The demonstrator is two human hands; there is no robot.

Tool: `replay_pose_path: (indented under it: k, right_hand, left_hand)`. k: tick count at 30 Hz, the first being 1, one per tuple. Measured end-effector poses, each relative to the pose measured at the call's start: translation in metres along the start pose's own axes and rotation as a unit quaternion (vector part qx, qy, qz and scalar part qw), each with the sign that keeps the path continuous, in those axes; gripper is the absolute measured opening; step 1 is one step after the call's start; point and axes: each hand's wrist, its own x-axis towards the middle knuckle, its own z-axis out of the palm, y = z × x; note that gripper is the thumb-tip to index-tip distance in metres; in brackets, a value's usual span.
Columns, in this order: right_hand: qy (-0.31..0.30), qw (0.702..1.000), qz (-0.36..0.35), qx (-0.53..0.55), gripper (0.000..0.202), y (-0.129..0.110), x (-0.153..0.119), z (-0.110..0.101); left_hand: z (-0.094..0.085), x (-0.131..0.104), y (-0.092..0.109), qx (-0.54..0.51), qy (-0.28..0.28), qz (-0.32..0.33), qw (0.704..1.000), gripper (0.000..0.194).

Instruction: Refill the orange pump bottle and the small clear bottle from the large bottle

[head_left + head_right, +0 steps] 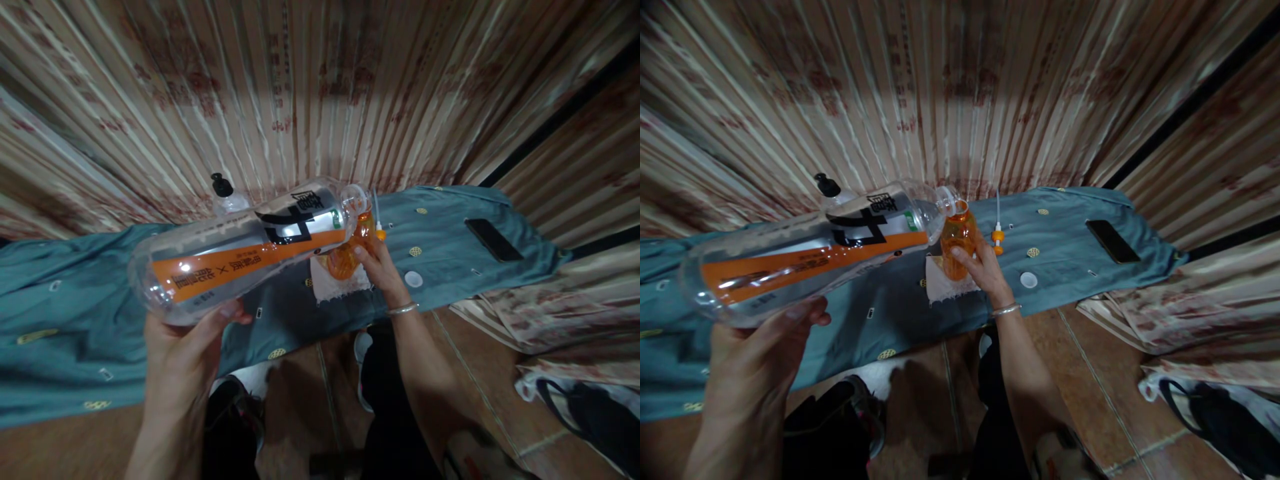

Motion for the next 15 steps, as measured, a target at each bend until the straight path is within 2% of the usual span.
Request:
replay_pose_path:
  k: [3,9,15]
  right_hand:
    - [-0.007,1.000,-0.009,0.007,0.077,-0.0018,0.0004,-0.0001]
    - [-0.004,1.000,0.007,-0.004,0.087,-0.0042,0.0006,0.0008]
    - [-0.008,0.999,0.039,-0.002,0.090,-0.0042,-0.0007,-0.0011]
  left_hand:
    - [0.0015,0.0002,0.0010,-0.013,-0.016,-0.007,1.000,0.033]
    - [0.0029,0.0003,0.0014,-0.021,-0.016,0.000,1.000,0.032]
    - [0.0047,-0.0019,0.0049,-0.012,0.005,-0.028,1.000,0.039]
